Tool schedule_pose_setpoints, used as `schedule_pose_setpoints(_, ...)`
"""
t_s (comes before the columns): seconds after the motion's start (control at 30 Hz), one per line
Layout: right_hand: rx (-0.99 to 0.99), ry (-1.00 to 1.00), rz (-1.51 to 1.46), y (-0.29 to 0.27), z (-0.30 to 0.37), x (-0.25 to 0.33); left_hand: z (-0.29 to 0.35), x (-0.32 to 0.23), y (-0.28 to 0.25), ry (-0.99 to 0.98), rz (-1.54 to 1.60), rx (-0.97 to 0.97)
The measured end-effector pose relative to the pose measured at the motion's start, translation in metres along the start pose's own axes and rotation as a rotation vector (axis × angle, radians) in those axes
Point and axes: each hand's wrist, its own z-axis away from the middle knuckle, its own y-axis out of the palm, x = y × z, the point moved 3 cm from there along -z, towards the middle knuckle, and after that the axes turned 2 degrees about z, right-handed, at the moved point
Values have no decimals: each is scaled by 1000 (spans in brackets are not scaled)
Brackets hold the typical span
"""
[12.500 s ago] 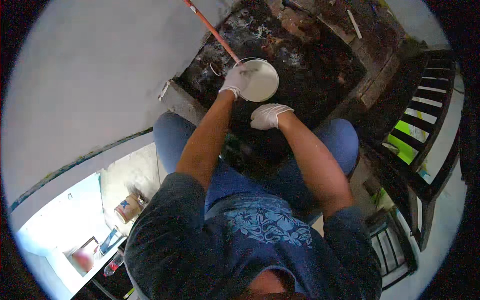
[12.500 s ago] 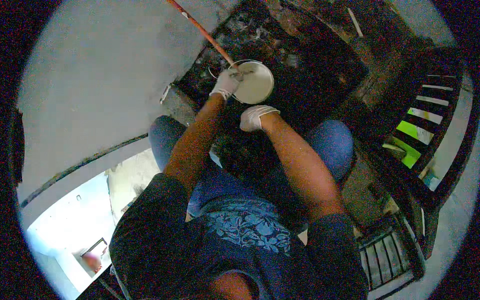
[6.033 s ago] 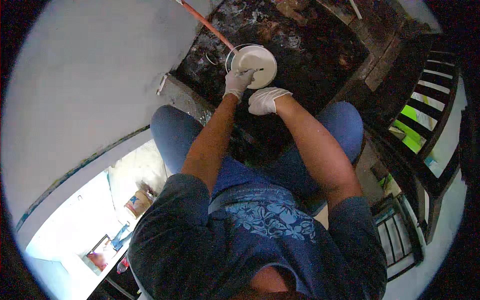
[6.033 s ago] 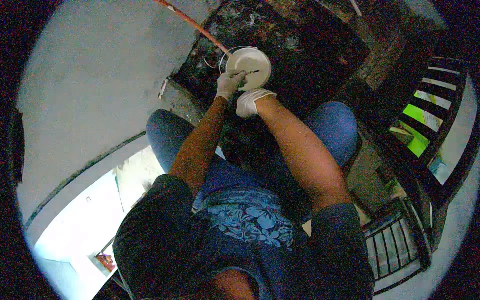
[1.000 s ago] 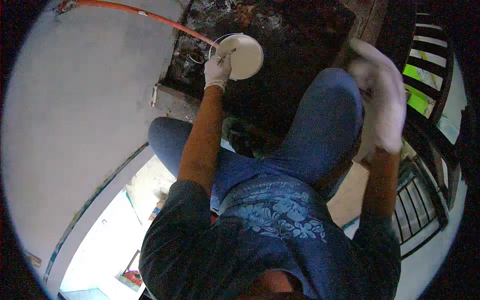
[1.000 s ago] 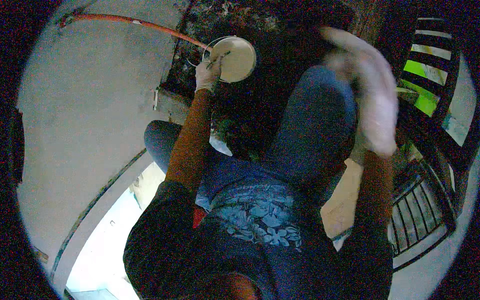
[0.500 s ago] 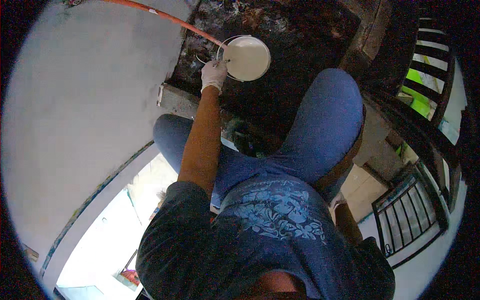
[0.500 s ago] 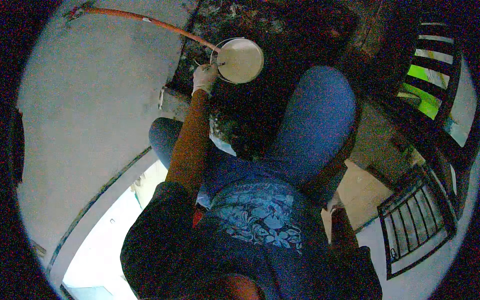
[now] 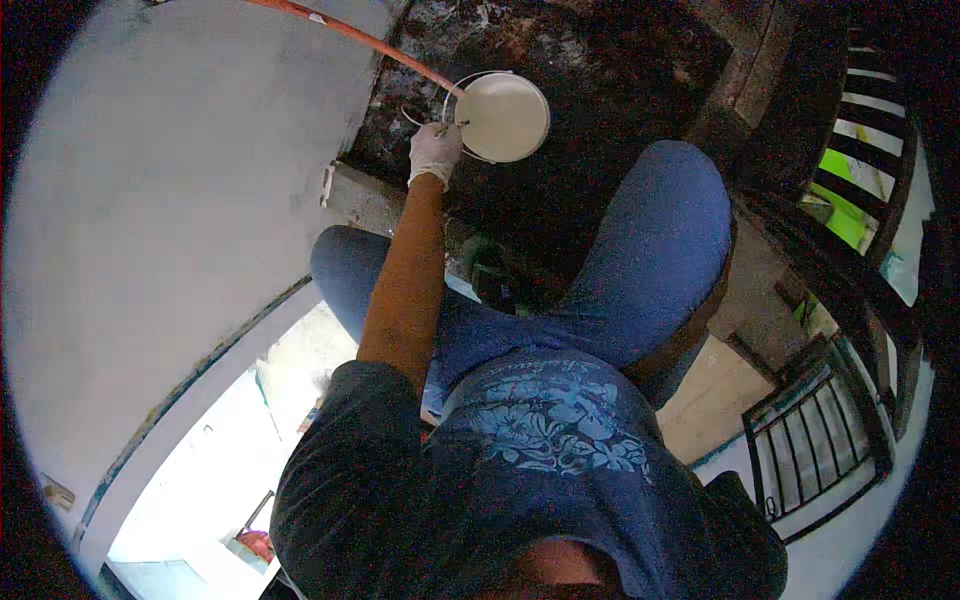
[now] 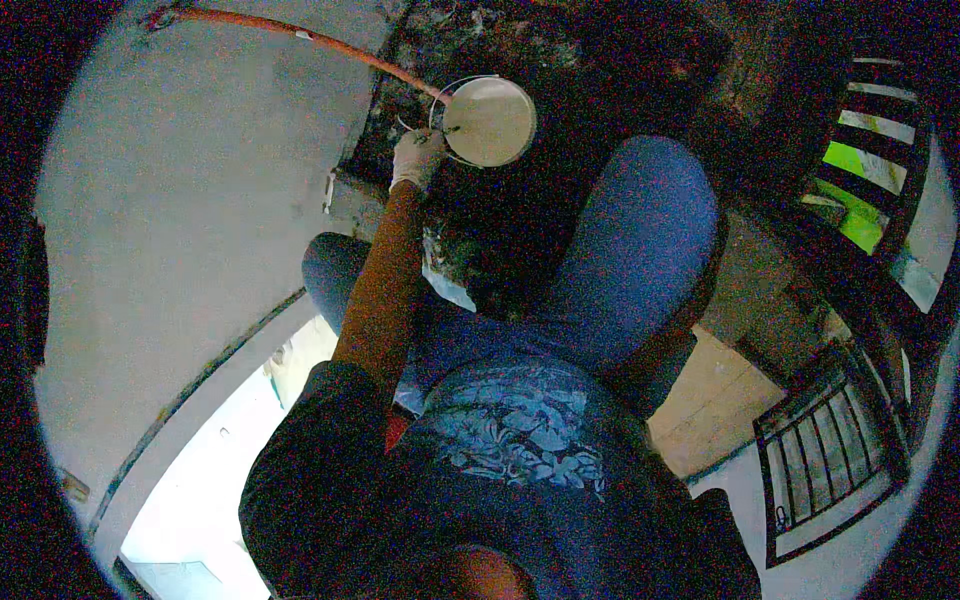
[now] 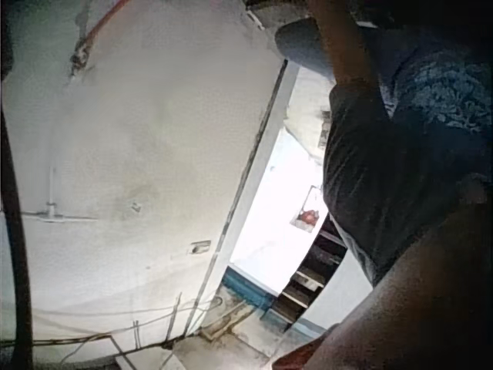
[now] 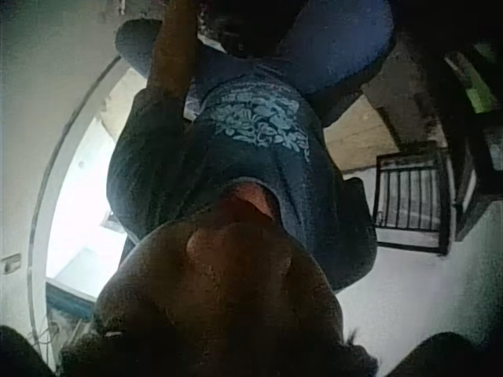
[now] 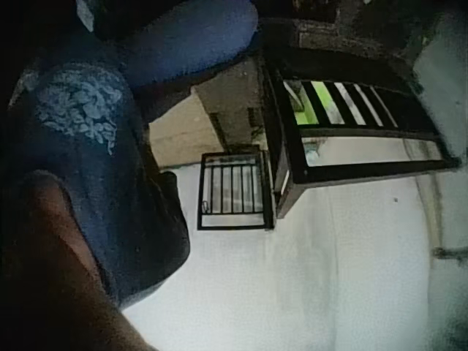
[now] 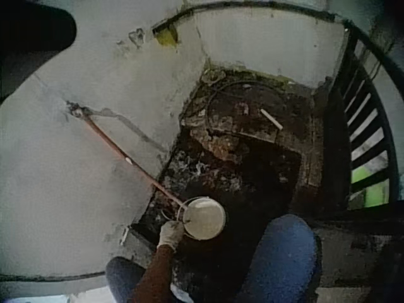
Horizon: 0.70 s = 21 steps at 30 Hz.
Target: Prepare and mix white paint in a bucket and paint tray.
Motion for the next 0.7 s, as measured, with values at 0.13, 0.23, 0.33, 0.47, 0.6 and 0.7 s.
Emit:
schedule_pose_setpoints(0.13, 35, 30, -72, -5, 0, 9, -3, 1, -3, -89, 77, 94)
schedule_pose_setpoints(0.23, 64, 67, -121, -6, 3, 11, 1, -14, -3, -75, 88, 104)
schedule_pose_setpoints(0.33, 89, 92, -174, -7, 3, 15, 3, -20, -4, -65, 74, 66)
schedule_pose_setpoints(0.47, 117, 122, -244, -8, 1, 22, -1, -15, -5, -28, -39, 94)
schedule_pose_setpoints(0.6, 143, 161, -306, -9, -1, 26, 7, -21, -4, -24, 63, 42)
schedule_pose_setpoints(0.7, 164, 188, -357, -10, -3, 33, 9, -23, -5, 3, 29, 22)
